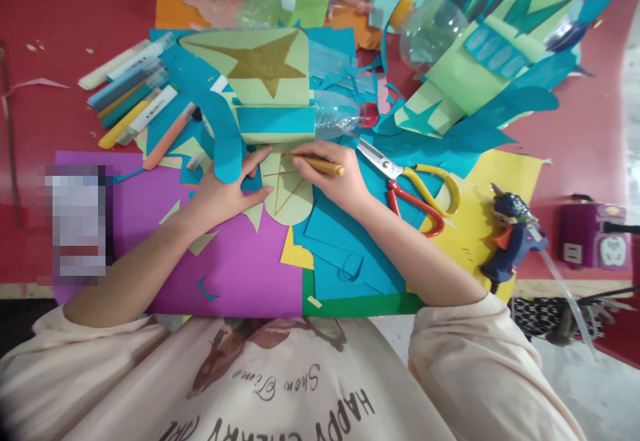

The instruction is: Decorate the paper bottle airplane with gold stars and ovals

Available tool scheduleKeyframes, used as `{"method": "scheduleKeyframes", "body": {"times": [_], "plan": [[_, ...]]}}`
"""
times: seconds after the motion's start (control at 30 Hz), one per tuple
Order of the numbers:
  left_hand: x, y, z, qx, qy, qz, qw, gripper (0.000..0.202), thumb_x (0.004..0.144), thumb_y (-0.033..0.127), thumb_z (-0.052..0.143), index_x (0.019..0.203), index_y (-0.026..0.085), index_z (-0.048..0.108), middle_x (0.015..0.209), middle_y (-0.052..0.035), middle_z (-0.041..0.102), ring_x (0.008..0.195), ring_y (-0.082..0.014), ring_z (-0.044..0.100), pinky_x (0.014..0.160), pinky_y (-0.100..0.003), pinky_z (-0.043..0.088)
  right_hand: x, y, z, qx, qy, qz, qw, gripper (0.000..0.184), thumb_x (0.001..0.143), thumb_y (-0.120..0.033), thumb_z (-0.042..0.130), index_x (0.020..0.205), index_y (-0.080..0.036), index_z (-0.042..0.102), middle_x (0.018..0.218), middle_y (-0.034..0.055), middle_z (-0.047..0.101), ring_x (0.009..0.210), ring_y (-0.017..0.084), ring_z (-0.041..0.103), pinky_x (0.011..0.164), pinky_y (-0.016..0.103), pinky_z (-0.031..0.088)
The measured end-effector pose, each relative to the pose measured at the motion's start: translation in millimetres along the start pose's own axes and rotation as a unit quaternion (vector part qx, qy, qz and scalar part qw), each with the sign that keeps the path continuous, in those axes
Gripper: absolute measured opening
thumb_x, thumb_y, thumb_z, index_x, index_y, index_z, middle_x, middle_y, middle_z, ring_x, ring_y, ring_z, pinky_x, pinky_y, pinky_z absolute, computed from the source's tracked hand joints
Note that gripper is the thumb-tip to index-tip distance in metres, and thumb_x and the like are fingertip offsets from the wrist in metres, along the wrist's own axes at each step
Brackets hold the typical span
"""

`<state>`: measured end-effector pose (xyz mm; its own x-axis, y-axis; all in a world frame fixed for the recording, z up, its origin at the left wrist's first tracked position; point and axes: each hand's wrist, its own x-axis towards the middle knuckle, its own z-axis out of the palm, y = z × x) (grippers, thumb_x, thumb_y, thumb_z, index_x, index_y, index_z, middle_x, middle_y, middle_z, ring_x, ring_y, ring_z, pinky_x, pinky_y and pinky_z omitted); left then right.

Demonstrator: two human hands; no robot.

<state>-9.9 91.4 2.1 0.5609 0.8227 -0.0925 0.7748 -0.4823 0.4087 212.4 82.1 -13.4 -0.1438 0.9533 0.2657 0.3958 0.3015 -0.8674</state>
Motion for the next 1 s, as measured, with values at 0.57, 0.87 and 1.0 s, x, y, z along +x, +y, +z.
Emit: {"method": "scheduleKeyframes", "body": {"times": [0.57, 0.87, 1.0], "plan": [[-0.1, -1.7, 1.0, -0.002, 0.002, 0.009, 1.0, 0.057, 0.092, 0.033, 0.056, 0.146, 0.022, 0.043, 0.111, -0.0088, 0.065, 0.109, -0.0271, 0.06, 0.1, -0.039, 0.046, 0.2, 1.4, 1.2, -0.012, 0.007, 0.006, 1.0, 0.018, 0.085, -0.036, 0.065, 0.085, -0.02, 0.073, 0.086, 0.0042, 0.077, 0.077, 0.017, 0.071, 0.071, 0.03, 0.057], [0.1, -2.2, 3.0, 0.004, 0.008, 0.006, 1.0, 0.055, 0.092, 0.033, 0.057, 0.144, 0.023, 0.045, 0.109, -0.0083, 0.066, 0.106, -0.0264, 0.061, 0.101, -0.04, 0.045, 0.6, 1.2, 0.3, -0.03, -0.002, -0.01, 1.0, 0.019, 0.086, -0.037, 0.062, 0.082, -0.021, 0.073, 0.082, 0.0044, 0.076, 0.075, 0.017, 0.07, 0.07, 0.03, 0.056], [0.5, -0.8, 2.6, 0.002, 0.003, 0.0, 1.0, 0.054, 0.092, 0.032, 0.058, 0.144, 0.023, 0.046, 0.107, -0.0081, 0.066, 0.106, -0.0263, 0.062, 0.102, -0.04, 0.045, 1.0, 1.3, 0.1, -0.022, -0.003, -0.017, 1.0, 0.016, 0.085, -0.032, 0.063, 0.079, -0.02, 0.072, 0.078, 0.0037, 0.076, 0.071, 0.016, 0.069, 0.068, 0.029, 0.054]]}}
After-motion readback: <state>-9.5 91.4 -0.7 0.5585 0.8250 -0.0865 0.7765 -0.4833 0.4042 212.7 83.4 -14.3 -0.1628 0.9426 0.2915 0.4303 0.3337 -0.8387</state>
